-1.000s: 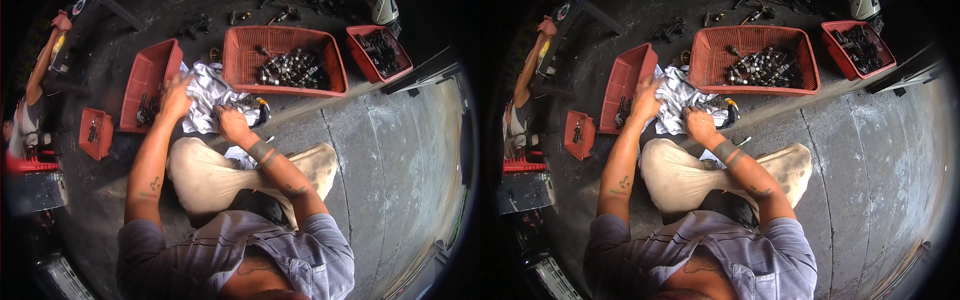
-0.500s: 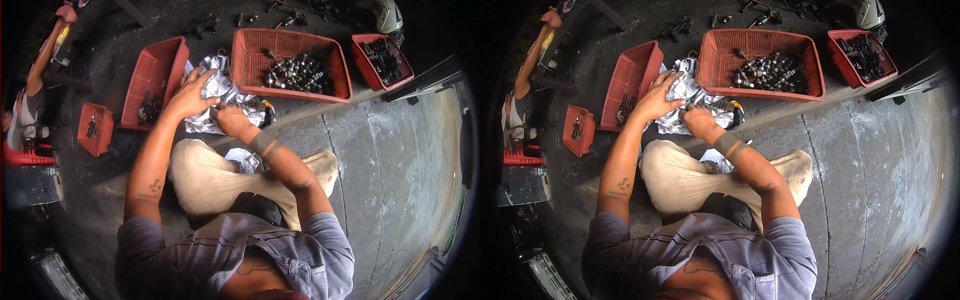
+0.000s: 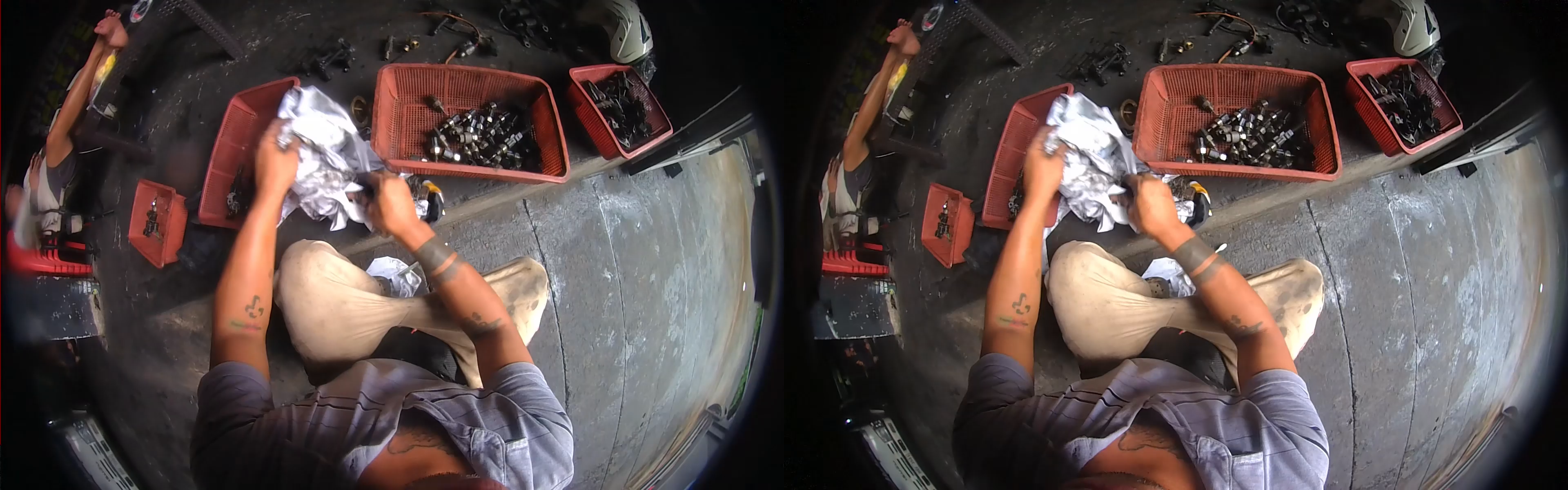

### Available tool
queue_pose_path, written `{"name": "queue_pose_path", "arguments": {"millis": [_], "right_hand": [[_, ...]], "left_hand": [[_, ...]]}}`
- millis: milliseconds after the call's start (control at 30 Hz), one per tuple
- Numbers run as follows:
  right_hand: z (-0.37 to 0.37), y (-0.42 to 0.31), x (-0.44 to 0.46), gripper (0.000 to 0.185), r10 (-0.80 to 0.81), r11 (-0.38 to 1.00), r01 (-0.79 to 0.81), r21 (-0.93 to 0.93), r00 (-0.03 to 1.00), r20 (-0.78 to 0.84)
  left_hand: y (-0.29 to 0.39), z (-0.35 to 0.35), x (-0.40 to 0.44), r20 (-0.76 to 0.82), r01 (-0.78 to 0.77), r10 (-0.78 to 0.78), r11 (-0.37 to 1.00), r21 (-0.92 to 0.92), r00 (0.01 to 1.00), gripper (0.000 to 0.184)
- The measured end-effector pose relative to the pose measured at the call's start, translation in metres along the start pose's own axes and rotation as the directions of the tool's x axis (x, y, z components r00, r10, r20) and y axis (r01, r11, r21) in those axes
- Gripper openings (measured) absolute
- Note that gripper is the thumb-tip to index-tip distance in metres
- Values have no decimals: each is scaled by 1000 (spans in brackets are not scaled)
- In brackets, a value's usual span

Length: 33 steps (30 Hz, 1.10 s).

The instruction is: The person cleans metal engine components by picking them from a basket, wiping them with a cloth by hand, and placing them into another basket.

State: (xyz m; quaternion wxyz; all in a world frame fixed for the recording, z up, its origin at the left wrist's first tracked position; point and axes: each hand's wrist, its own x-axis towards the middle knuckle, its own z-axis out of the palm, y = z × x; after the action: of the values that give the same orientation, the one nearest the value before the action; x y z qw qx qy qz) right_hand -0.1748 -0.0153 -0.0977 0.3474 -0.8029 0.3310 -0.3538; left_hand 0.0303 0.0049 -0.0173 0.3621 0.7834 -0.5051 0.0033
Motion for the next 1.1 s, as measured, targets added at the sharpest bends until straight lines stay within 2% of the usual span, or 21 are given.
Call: {"name": "queue_pose_path", "arguments": {"millis": [33,67,100,167,200,233,267,300,367,433,467,500,600,633,700,767,867,900,967,1000,1100], "right_hand": [[-14,-6,4,23,4,999,-3,41,1000,-29],[-17,-7,7,29,-38,999,36,-29,997,-60],[-18,-5,10,32,-18,1000,18,-6,999,28],[-22,-8,13,29,12,983,-13,184,1000,6],[-21,-11,14,28,82,899,-81,430,996,15],[-21,-15,14,26,150,751,-142,645,988,43],[-26,-17,12,25,249,559,-266,786,957,147],[-39,-27,9,25,298,413,-314,855,933,199],[-41,-25,1,25,303,257,-257,932,937,175],[-50,-32,-4,28,244,216,-257,942,948,203],[-52,-29,-5,31,244,426,-303,852,946,215],[-52,-28,-7,31,244,426,-302,853,946,213],[-58,-27,-9,33,374,159,-269,950,907,194],[-66,-26,-9,28,405,86,-214,973,900,162],[-86,-22,-7,24,336,3,-90,996,938,83],[-98,-22,-2,20,338,70,-4,998,941,-20],[-97,-5,0,23,414,-38,21,999,910,-4],[-91,3,0,26,404,-77,39,996,915,-4],[-94,-10,0,28,450,6,10,1000,893,-12],[-93,-8,1,31,441,47,-8,999,897,-13],[-94,-10,-1,35,417,102,-27,994,909,-18]], "left_hand": [[11,-11,5,-32,22,-27,991,-134,999,35],[18,-19,10,-30,44,-49,990,-133,998,34],[26,-26,15,-32,62,-67,989,-131,997,34],[36,-33,18,-80,19,-33,985,-170,996,32],[32,-35,21,-95,40,-80,931,-363,992,31],[26,-36,25,-97,54,-127,839,-541,987,30],[14,-39,28,-37,87,-163,686,-722,986,31],[13,-42,28,-11,134,-257,538,-832,966,29],[5,-51,30,49,153,-245,427,-891,968,33],[15,-53,27,40,154,-333,325,-933,942,39],[12,-50,29,30,145,-343,314,-938,939,40],[12,-49,30,15,130,-353,304,-944,936,40],[17,-48,27,25,126,-325,295,-947,945,42],[19,-50,28,16,118,-325,298,-947,946,42],[24,-51,25,44,115,-343,187,-976,938,41],[33,-46,19,52,118,-364,162,-980,930,39],[26,-36,9,244,276,-166,206,-939,955,31],[27,-29,2,213,244,-147,238,-940,966,27],[23,-21,2,304,303,-195,-34,-952,933,29],[34,-25,0,385,367,-214,-119,-922,898,35],[28,-25,-4,375,360,-188,-113,-926,908,43]]}}
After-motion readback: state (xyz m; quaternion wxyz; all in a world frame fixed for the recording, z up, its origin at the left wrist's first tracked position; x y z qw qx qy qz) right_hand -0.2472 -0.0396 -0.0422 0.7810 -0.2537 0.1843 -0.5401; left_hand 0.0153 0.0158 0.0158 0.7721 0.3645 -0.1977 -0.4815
